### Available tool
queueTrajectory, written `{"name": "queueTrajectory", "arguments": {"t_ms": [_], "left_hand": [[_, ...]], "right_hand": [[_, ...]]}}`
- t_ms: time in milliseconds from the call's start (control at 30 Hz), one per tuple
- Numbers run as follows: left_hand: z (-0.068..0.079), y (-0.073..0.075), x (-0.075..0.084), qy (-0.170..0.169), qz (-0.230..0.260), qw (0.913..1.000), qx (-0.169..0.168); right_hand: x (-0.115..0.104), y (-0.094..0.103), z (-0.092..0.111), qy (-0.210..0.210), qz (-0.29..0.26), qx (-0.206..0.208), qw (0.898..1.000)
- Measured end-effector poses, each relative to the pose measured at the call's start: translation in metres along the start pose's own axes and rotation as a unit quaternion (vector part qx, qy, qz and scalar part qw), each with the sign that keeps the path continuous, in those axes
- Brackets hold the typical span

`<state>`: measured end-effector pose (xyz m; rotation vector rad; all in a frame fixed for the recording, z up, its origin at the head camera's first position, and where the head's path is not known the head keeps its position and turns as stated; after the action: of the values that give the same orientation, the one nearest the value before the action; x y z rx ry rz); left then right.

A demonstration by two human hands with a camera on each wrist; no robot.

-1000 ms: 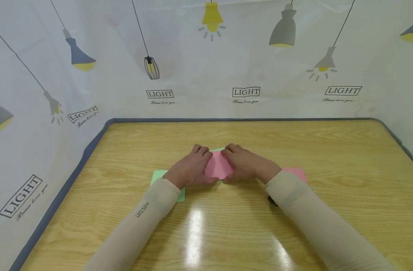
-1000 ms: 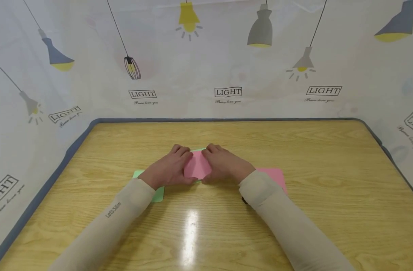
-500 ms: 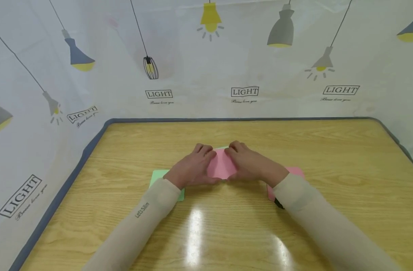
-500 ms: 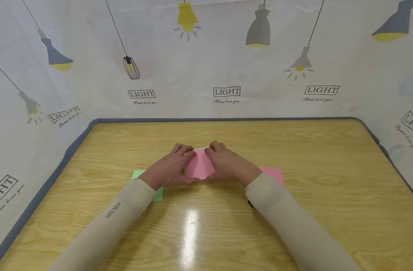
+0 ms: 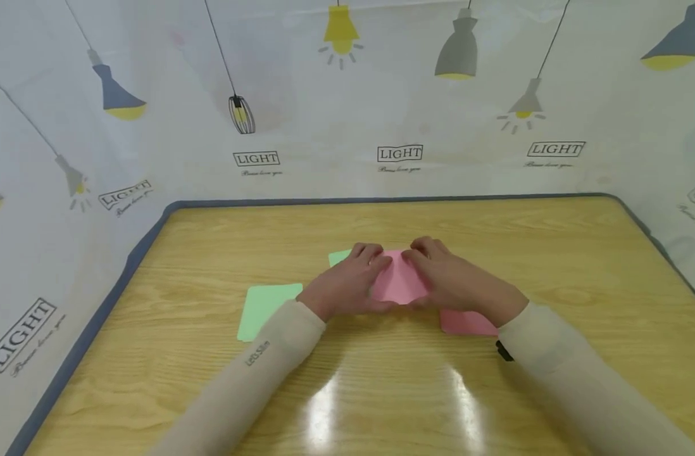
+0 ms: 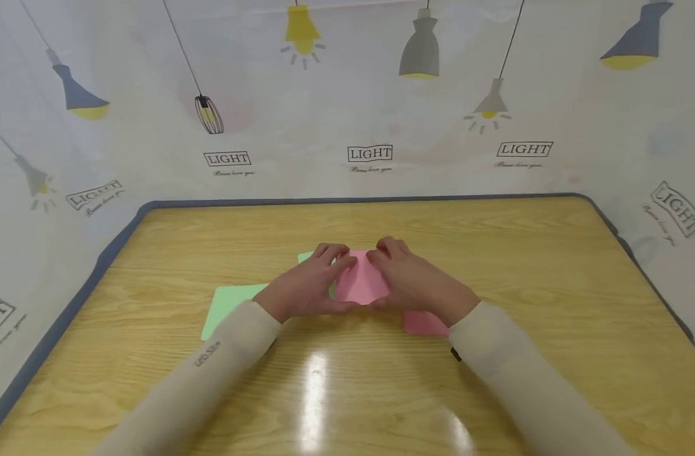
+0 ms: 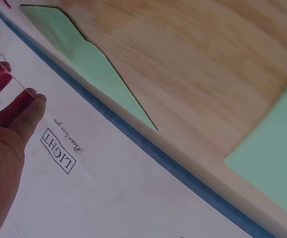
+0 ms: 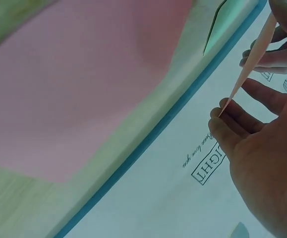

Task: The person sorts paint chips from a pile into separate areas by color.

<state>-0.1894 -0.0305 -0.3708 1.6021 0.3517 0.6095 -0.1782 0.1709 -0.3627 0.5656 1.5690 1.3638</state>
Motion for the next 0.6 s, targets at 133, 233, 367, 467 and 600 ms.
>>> {"name": "queueTrajectory", "arguments": {"t_ms": [133, 233, 367, 467, 600], "left_hand": [[-0.009, -0.001, 0.009, -0.015, -0.005, 0.9999, -0.004], [-0.017, -0.003, 0.015, -0.025, -0.008, 0.9996, -0.007], [-0.030, -0.006, 0.025, -0.036, -0.007, 0.9993, -0.006], [-0.038, -0.010, 0.033, -0.039, -0.004, 0.9992, -0.009], [-0.050, -0.016, 0.044, -0.037, -0.004, 0.9991, -0.023]], "right_hand": [[0.008, 0.001, 0.011, -0.001, -0.002, 0.012, 1.000], [0.015, 0.001, 0.019, -0.004, 0.002, 0.018, 1.000], [0.024, 0.004, 0.031, -0.006, 0.007, 0.028, 1.000], [0.031, 0.005, 0.039, -0.009, 0.004, 0.029, 1.000], [0.041, 0.004, 0.048, -0.033, -0.009, 0.014, 0.999]]}}
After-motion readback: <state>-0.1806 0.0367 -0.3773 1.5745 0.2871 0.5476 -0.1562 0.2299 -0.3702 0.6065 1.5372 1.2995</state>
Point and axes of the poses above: each hand's wrist, its own z-axis away from the middle knuckle, its own y-axis out of the back of the hand, x = y × z, the point moved 2 cm from there along -z, towards the middle knuckle, and after that the axes turned 8 degrees about -y, right-handed, at the moved point
